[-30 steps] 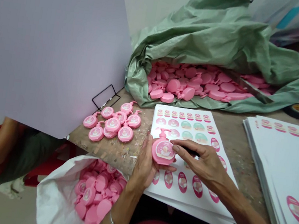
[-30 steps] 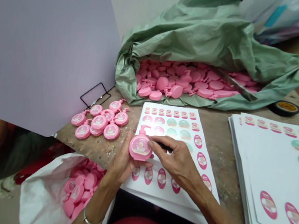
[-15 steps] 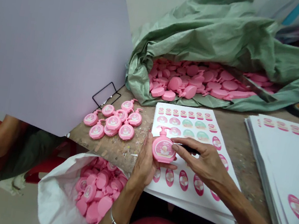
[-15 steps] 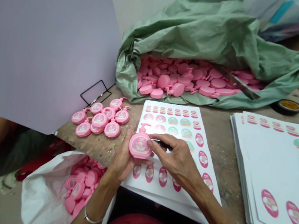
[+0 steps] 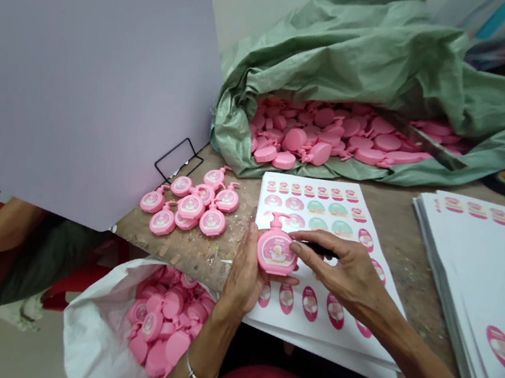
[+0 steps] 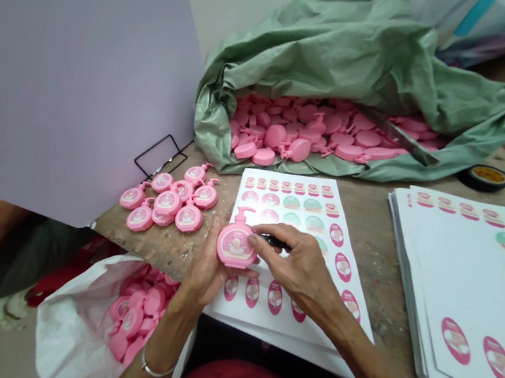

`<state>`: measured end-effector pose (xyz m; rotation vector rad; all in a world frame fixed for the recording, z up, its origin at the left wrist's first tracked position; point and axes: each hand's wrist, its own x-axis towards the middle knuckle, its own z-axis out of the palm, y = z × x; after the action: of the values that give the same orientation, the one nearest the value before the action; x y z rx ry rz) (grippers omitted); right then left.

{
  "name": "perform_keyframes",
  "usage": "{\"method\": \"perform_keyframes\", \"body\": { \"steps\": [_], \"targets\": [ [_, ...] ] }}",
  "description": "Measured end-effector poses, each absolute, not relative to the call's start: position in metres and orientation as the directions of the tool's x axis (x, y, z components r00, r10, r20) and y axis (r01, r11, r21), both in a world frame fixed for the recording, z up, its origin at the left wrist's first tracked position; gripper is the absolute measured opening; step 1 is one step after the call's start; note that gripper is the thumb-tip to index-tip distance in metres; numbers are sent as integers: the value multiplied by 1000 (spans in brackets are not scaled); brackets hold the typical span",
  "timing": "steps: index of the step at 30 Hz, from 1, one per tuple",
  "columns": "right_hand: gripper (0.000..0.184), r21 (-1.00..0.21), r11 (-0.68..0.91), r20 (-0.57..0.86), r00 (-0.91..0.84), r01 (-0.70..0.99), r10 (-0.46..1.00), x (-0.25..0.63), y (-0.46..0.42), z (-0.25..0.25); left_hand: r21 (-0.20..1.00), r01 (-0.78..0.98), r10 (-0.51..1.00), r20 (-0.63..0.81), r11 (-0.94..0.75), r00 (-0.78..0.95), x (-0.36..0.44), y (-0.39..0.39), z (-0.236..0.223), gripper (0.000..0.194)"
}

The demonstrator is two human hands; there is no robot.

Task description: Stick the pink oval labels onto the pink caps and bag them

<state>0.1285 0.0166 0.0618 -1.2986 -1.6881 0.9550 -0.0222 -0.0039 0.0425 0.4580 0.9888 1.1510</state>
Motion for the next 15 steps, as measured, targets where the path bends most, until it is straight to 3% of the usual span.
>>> {"method": "perform_keyframes", "body": {
  "steps": [15],
  "targets": [
    [21,-889,199,143,-162,413,976,128,17,62,764,-529,919,-385,369,86,-23,-2,42,52]
  ]
}}
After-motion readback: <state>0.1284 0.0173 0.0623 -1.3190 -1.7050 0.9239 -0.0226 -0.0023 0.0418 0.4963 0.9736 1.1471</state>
